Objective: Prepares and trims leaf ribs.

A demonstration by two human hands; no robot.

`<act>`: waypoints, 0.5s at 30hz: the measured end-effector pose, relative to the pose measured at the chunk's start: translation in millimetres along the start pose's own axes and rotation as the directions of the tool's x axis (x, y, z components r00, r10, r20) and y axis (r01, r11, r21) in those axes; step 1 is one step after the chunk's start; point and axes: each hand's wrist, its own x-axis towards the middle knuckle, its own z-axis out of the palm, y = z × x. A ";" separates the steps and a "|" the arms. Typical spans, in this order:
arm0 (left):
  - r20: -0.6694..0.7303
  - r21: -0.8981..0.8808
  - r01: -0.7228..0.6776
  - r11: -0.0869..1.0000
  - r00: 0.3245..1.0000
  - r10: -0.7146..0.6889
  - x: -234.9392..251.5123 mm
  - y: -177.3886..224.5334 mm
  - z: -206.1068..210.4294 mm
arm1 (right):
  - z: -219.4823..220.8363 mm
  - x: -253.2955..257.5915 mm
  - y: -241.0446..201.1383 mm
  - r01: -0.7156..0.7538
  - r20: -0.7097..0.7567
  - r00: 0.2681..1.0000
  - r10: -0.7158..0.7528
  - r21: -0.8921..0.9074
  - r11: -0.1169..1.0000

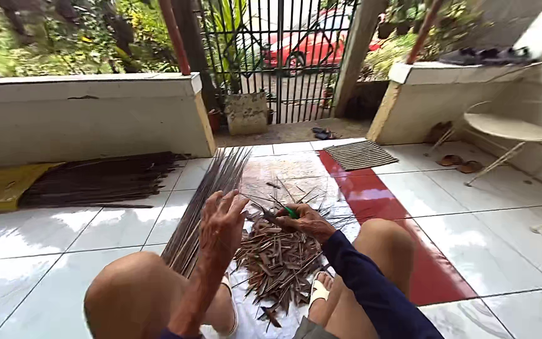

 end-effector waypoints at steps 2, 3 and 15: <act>0.048 0.077 -0.202 0.976 0.979 0.199 21.7 -15.7 -13.9 | -11.8 4.0 -17.5 0.017 0.071 0.997 -0.015 -0.031 0.999; 0.073 0.075 -0.277 0.958 0.960 0.272 32.3 -21.3 -17.8 | -19.2 5.7 -24.5 0.021 0.100 0.995 -0.015 -0.057 0.998; 0.391 -0.099 -0.425 0.900 0.815 0.428 83.1 -47.7 -5.9 | -44.4 41.1 -42.9 -0.095 0.101 0.988 0.119 -0.215 0.972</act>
